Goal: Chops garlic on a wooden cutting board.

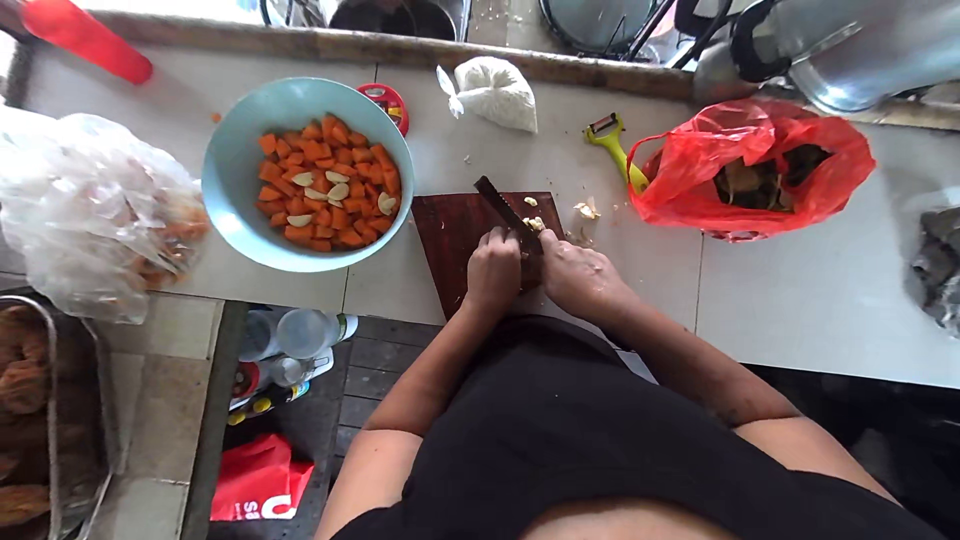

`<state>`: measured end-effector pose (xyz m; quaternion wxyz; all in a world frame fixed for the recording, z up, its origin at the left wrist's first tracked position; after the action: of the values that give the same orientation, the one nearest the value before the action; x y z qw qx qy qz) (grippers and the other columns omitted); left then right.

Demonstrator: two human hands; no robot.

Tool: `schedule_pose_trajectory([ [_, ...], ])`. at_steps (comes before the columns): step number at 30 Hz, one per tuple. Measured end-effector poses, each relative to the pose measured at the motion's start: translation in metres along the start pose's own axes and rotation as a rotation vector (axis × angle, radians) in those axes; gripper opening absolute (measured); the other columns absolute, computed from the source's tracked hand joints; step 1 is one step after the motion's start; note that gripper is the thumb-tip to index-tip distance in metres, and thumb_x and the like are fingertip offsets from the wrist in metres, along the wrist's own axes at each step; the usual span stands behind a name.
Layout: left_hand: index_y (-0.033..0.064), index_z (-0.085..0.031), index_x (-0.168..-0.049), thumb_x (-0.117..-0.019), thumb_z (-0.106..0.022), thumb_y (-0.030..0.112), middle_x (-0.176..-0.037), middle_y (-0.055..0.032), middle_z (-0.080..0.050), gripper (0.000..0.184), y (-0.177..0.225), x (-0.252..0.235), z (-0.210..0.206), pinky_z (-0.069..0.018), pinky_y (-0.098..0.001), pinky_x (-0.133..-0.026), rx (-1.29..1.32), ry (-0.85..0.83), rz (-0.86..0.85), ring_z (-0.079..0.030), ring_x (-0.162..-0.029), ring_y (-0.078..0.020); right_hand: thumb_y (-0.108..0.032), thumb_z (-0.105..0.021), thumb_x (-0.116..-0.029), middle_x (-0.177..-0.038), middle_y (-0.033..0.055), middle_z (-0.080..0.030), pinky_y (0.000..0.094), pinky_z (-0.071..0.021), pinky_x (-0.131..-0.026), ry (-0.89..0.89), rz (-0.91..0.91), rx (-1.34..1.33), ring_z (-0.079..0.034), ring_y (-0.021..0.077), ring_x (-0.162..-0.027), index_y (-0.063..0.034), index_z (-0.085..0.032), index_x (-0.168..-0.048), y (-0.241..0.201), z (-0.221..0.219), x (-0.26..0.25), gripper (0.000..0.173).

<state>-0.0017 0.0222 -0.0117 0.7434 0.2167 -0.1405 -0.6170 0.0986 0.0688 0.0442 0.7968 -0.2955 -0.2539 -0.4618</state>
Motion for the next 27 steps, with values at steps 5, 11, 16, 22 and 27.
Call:
schedule_pose_trajectory([
  [5,-0.0103,-0.068,-0.093,-0.0909,-0.055,-0.012,-0.095,-0.0278,-0.069,0.013,0.0,0.001,0.005,-0.058,-0.0553,-0.078,0.078,0.05,0.014,-0.07,-0.094,-0.0453,-0.013,-0.045,-0.1077,-0.113,0.0236,-0.068,0.0595,-0.0553,-0.084,0.03,-0.006,-0.005,-0.069,0.0437,-0.105,-0.0036,-0.047,-0.139,0.0,-0.009,-0.01,0.032],
  [11,-0.0068,-0.064,-0.114,-0.0969,-0.062,0.003,-0.097,-0.023,-0.072,0.02,-0.019,-0.009,0.017,-0.0567,-0.0578,-0.083,0.291,-0.016,0.138,-0.072,-0.092,-0.0396,-0.02,-0.041,-0.1116,-0.106,0.0243,-0.068,0.0624,-0.0534,-0.086,0.128,0.131,-0.134,-0.068,0.0446,-0.105,-0.0017,-0.049,-0.134,0.012,0.005,-0.007,0.03],
  [16,-0.0077,-0.067,-0.11,-0.0944,-0.067,0.005,-0.104,-0.023,-0.07,0.021,-0.045,0.019,0.049,-0.0554,-0.0545,-0.09,0.261,0.094,0.186,-0.07,-0.099,-0.0366,-0.02,-0.045,-0.1103,-0.097,0.0228,-0.068,0.062,-0.054,-0.082,0.105,0.286,-0.184,-0.07,0.0426,-0.095,-0.0008,-0.051,-0.134,0.02,-0.003,-0.004,0.031],
  [22,-0.0048,-0.066,-0.118,-0.0966,-0.066,0.003,-0.11,-0.0232,-0.07,0.022,-0.062,0.062,0.048,-0.0546,-0.0559,-0.092,0.21,-0.021,0.252,-0.069,-0.102,-0.0382,-0.021,-0.043,-0.1112,-0.111,0.0269,-0.068,0.0664,-0.0511,-0.09,0.086,0.231,-0.179,-0.067,0.0467,-0.108,-0.0016,-0.048,-0.144,0.031,-0.01,-0.026,0.038],
  [27,-0.0022,-0.072,-0.11,-0.0942,-0.072,0.01,-0.105,-0.0225,-0.068,0.02,-0.062,0.082,0.041,-0.0536,-0.0546,-0.089,0.235,0.006,0.26,-0.066,-0.099,-0.0381,-0.016,-0.052,-0.1053,-0.098,0.0187,-0.068,0.0587,-0.0545,-0.077,0.233,0.333,-0.276,-0.069,0.0352,-0.088,-0.0031,-0.058,-0.125,0.045,0.014,-0.018,0.024],
])
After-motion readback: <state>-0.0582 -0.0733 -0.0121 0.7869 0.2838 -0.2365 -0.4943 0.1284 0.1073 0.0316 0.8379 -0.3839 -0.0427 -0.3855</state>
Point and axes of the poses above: each hand's wrist, its own x-axis away from the middle knuckle, its own z-axis out of the back of the hand, y = z × x, the point moved 4 cm from there along -x, towards the middle knuckle
